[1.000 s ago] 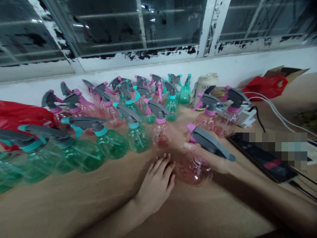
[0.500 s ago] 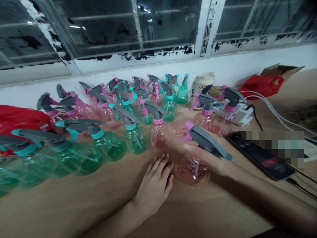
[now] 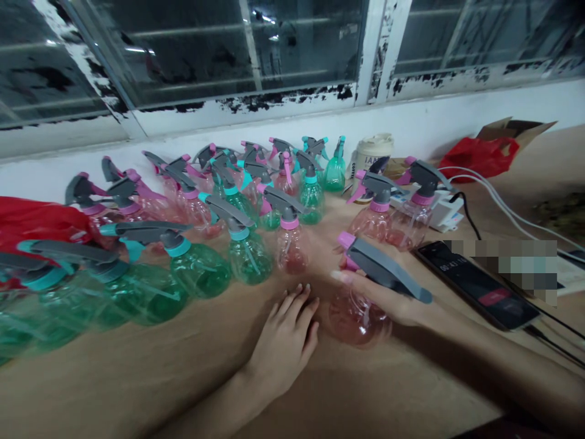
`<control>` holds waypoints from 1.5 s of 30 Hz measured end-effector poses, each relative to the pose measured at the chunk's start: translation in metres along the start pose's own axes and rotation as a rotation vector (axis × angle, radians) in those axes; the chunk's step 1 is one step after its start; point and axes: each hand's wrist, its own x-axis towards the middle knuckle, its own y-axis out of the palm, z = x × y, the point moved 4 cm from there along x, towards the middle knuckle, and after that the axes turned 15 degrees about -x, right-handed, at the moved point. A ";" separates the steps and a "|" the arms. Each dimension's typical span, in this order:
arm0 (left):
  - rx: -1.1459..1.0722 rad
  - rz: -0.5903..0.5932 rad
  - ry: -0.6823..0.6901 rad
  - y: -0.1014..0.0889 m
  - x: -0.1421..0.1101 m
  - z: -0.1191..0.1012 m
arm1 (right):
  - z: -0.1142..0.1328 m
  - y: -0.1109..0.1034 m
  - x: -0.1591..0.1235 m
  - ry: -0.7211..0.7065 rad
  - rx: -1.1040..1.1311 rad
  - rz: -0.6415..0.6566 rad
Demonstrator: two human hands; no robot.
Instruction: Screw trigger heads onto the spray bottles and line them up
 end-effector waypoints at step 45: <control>0.048 -0.019 0.010 -0.004 0.001 -0.001 | -0.050 -0.017 -0.003 0.058 -0.406 -0.115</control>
